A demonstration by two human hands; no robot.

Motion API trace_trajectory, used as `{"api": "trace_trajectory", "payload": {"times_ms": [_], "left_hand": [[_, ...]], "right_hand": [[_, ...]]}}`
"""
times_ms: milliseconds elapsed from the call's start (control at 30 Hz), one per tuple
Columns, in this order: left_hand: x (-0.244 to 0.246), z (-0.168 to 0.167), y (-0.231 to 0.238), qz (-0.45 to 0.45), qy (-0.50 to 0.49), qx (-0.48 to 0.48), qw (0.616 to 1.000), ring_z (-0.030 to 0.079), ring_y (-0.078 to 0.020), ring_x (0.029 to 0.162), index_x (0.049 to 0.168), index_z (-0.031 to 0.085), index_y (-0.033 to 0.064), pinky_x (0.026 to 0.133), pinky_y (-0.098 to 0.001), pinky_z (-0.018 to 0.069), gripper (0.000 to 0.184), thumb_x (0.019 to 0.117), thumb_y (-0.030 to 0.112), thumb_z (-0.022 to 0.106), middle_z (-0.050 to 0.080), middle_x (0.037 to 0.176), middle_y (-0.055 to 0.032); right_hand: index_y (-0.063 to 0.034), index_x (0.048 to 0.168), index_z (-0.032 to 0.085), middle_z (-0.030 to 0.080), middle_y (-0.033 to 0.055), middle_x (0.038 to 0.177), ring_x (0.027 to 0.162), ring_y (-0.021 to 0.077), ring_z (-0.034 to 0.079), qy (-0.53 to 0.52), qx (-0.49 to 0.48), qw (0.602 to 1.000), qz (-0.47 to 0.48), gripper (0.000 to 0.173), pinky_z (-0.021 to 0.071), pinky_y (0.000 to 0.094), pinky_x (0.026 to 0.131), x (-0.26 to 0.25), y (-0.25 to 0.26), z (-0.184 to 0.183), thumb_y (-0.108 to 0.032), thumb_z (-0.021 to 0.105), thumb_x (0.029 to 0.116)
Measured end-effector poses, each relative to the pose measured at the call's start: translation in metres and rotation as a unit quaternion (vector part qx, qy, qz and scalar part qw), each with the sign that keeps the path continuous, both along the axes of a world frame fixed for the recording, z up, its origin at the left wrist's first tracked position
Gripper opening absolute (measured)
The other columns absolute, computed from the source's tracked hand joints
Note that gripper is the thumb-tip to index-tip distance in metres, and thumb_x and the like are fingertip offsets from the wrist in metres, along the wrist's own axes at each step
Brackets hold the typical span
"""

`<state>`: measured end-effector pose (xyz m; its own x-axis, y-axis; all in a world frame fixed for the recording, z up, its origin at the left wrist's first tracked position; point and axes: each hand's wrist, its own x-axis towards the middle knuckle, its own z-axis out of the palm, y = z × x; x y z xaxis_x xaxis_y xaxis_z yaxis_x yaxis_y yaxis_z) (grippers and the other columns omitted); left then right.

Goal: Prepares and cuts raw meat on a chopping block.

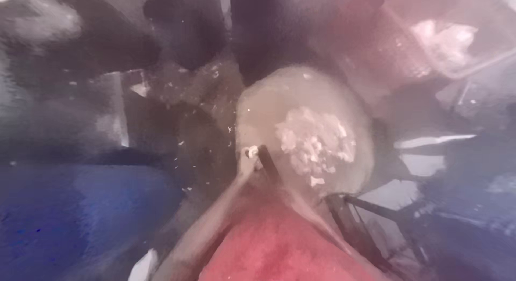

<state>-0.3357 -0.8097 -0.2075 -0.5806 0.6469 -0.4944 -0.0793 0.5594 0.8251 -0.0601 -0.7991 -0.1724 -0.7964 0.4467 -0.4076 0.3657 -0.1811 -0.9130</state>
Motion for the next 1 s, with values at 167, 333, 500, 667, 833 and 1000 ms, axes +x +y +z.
{"api": "trace_trajectory", "payload": {"times_ms": [167, 333, 500, 667, 833, 1000], "left_hand": [[-0.027, 0.006, -0.014, 0.081, -0.127, 0.052, 0.987, 0.063, -0.0219, 0.083, 0.143, 0.045, 0.0034, 0.070, -0.0382, 0.0557, 0.043, 0.1080, 0.028, 0.050, 0.064, 0.112, -0.0176], [-0.039, 0.031, -0.055, -0.059, -0.133, -0.010, 0.989, 0.060, -0.0145, 0.069, 0.140, 0.048, 0.0057, 0.060, -0.0311, 0.0530, 0.037, 0.1061, 0.022, 0.051, 0.062, 0.097, -0.0096], [-0.016, 0.030, -0.082, -0.033, -0.163, -0.001, 0.986, 0.062, -0.0170, 0.072, 0.142, 0.047, 0.0065, 0.061, -0.0340, 0.0545, 0.040, 0.1050, 0.020, 0.049, 0.065, 0.102, -0.0115], [-0.015, 0.020, -0.088, 0.028, -0.170, 0.020, 0.985, 0.063, -0.0171, 0.073, 0.142, 0.049, 0.0066, 0.062, -0.0348, 0.0562, 0.040, 0.1080, 0.028, 0.047, 0.066, 0.103, -0.0109], [-0.017, 0.025, -0.082, 0.021, -0.149, -0.001, 0.989, 0.065, -0.0201, 0.076, 0.145, 0.041, 0.0081, 0.064, -0.0369, 0.0574, 0.049, 0.1038, 0.030, 0.058, 0.064, 0.110, -0.0145], [-0.028, 0.009, -0.089, -0.063, -0.006, -0.081, 0.995, 0.072, -0.0256, 0.093, 0.144, 0.047, 0.0120, 0.081, -0.0471, 0.0610, 0.057, 0.0962, 0.034, 0.069, 0.069, 0.118, -0.0163]], "right_hand": [[-0.0176, 0.144, 0.057, 0.060, 0.0032, 0.142, 0.124, 0.0130, 0.061, -0.076, 0.013, 0.997, 0.009, 0.039, 0.0518, 0.0373, 0.105, 0.031, 0.004, 0.036, -0.020, 0.050, 0.1061], [0.0006, 0.139, 0.057, 0.066, 0.0144, 0.115, 0.091, 0.0124, 0.065, -0.011, 0.208, 0.976, -0.064, 0.039, 0.0567, 0.0304, 0.081, -0.001, 0.002, 0.046, -0.006, 0.044, 0.1026], [-0.0126, 0.142, 0.057, 0.065, 0.0084, 0.132, 0.104, 0.0144, 0.067, -0.082, 0.160, 0.984, -0.016, 0.039, 0.0565, 0.0354, 0.090, -0.017, 0.028, 0.038, -0.010, 0.046, 0.1052], [-0.0038, 0.136, 0.062, 0.064, 0.0110, 0.136, 0.121, 0.0132, 0.062, 0.046, 0.235, 0.971, 0.016, 0.036, 0.0499, 0.0320, 0.106, -0.057, 0.026, 0.092, -0.012, 0.043, 0.1063], [-0.0135, 0.140, 0.061, 0.063, 0.0084, 0.139, 0.125, 0.0198, 0.062, -0.043, 0.235, 0.957, 0.164, 0.041, 0.0486, 0.0411, 0.109, -0.066, 0.060, 0.034, -0.005, 0.045, 0.1037], [-0.0155, 0.140, 0.061, 0.063, 0.0056, 0.138, 0.123, 0.0135, 0.062, -0.074, 0.231, 0.965, 0.099, 0.041, 0.0491, 0.0338, 0.107, -0.073, 0.036, 0.073, -0.007, 0.045, 0.1042]]}}
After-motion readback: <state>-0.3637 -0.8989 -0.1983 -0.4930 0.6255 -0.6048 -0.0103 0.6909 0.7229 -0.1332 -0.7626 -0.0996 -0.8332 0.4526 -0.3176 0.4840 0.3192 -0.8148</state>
